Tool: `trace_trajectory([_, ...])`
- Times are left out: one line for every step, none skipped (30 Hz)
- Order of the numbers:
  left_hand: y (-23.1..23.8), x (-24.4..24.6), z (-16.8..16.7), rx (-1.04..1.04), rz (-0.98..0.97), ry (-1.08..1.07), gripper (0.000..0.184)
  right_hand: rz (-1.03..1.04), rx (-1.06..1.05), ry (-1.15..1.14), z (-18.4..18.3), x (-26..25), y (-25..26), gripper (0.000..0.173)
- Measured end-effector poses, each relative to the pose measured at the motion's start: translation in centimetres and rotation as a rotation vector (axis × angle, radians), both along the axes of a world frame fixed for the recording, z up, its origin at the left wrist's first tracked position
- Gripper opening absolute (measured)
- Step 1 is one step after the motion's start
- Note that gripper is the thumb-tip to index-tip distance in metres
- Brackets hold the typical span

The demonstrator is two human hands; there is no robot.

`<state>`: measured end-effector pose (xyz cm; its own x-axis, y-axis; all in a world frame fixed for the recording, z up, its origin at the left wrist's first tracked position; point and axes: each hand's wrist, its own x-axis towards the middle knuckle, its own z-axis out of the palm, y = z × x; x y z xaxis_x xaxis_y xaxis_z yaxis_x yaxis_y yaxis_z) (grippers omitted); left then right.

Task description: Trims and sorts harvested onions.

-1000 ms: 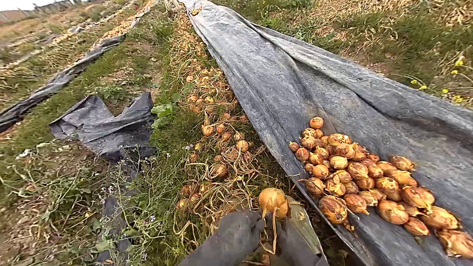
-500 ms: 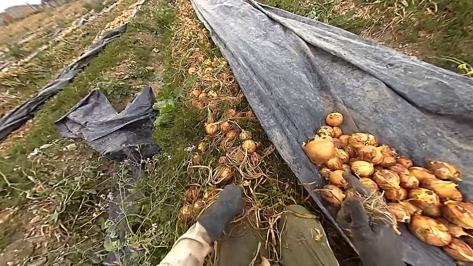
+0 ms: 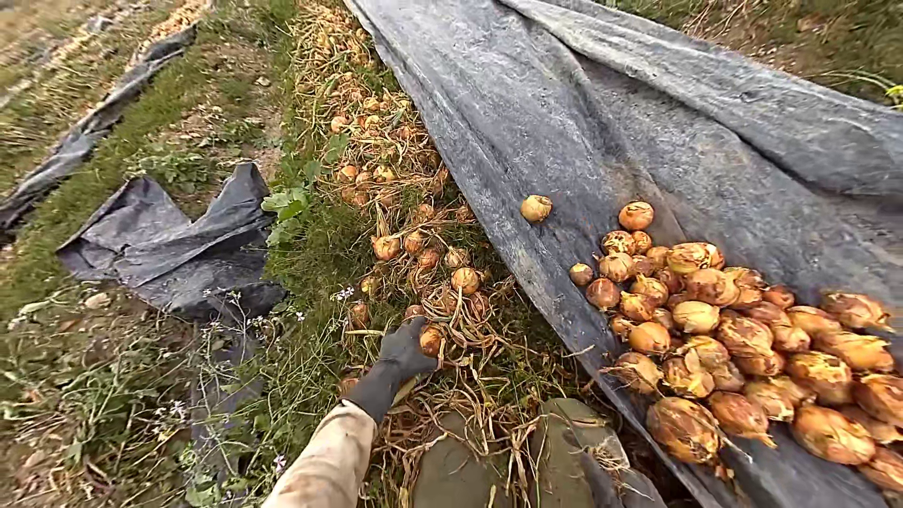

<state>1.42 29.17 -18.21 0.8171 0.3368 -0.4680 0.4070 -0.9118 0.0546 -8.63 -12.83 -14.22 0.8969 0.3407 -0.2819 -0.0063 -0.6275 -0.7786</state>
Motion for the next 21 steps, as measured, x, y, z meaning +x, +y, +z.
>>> trace_trajectory([-0.7, -1.6, 1.3, -0.110, 0.053, -0.096, 0.112, 0.031, -0.036, 0.009, 0.5, 0.4, 0.5, 0.048])
trace_trajectory([-1.8, -3.3, 3.1, -0.203, 0.108, -0.168, 0.117, 0.064, -0.068, 0.023, 1.2, 0.8, 1.1, 0.051])
trace_trajectory([-3.2, -5.0, 5.0, -0.276, 0.151, -0.232, 0.122, 0.092, -0.086, 0.033, 1.8, 1.2, 2.0, 0.055])
trace_trajectory([-4.5, -6.7, 6.8, -0.338, 0.165, -0.302, 0.126, 0.112, -0.094, 0.065, 2.4, 1.5, 3.0, 0.060])
trace_trajectory([-5.7, -8.3, 8.4, -0.393, 0.155, -0.378, 0.129, 0.135, -0.082, 0.129, 3.1, 1.8, 4.1, 0.065])
trace_trajectory([-7.0, -9.7, 10.1, -0.458, 0.143, -0.439, 0.132, 0.131, -0.034, 0.171, 3.8, 1.9, 5.3, 0.069])
trace_trajectory([-8.2, -11.0, 11.6, -0.532, 0.129, -0.494, 0.134, 0.108, 0.035, 0.204, 4.4, 1.8, 6.4, 0.074])
trace_trajectory([-9.3, -12.1, 13.0, -0.608, 0.109, -0.542, 0.135, 0.087, 0.111, 0.217, 5.0, 1.6, 7.4, 0.077])
trace_trajectory([-10.4, -13.1, 14.1, -0.661, 0.078, -0.598, 0.135, 0.060, 0.199, 0.226, 5.5, 1.2, 8.3, 0.080])
trace_trajectory([-11.3, -14.0, 15.0, -0.681, 0.049, -0.631, 0.133, 0.021, 0.294, 0.238, 6.0, 0.5, 9.0, 0.082])
trace_trajectory([-12.0, -14.7, 15.8, -0.657, 0.007, -0.644, 0.130, -0.022, 0.387, 0.254, 6.6, -0.3, 9.4, 0.083])
trace_trajectory([-12.5, -15.3, 16.5, -0.595, -0.046, -0.640, 0.124, -0.067, 0.465, 0.252, 7.2, -1.2, 9.6, 0.080])
trace_trajectory([-12.8, -15.9, 17.2, -0.524, -0.099, -0.622, 0.119, -0.099, 0.511, 0.223, 7.6, -1.8, 9.7, 0.074])
trace_trajectory([-13.1, -16.5, 17.8, -0.463, -0.138, -0.587, 0.117, -0.126, 0.527, 0.184, 8.0, -2.3, 9.8, 0.063])
trace_trajectory([-13.3, -17.1, 18.2, -0.433, -0.154, -0.537, 0.116, -0.143, 0.560, 0.147, 8.3, -2.8, 9.6, 0.058])
trace_trajectory([-13.5, -17.7, 18.5, -0.445, -0.144, -0.473, 0.116, -0.142, 0.591, 0.086, 8.4, -3.3, 9.5, 0.051])
trace_trajectory([-13.8, -18.3, 18.4, -0.488, -0.114, -0.420, 0.117, -0.126, 0.570, -0.035, 8.2, -3.9, 9.3, 0.044])
trace_trajectory([-14.1, -18.9, 18.0, -0.570, -0.061, -0.377, 0.116, -0.083, 0.492, -0.192, 7.7, -4.4, 8.9, 0.038])
trace_trajectory([-14.5, -19.6, 17.5, -0.683, 0.019, -0.323, 0.114, -0.023, 0.376, -0.422, 6.7, -4.5, 8.4, 0.035])
trace_trajectory([-15.1, -20.4, 17.0, -0.817, 0.119, -0.261, 0.111, 0.021, 0.312, -0.566, 5.5, -4.3, 7.9, 0.035])
trace_trajectory([-15.6, -21.2, 16.3, -0.967, 0.217, -0.209, 0.107, 0.056, 0.301, -0.680, 4.8, -3.9, 7.3, 0.038])
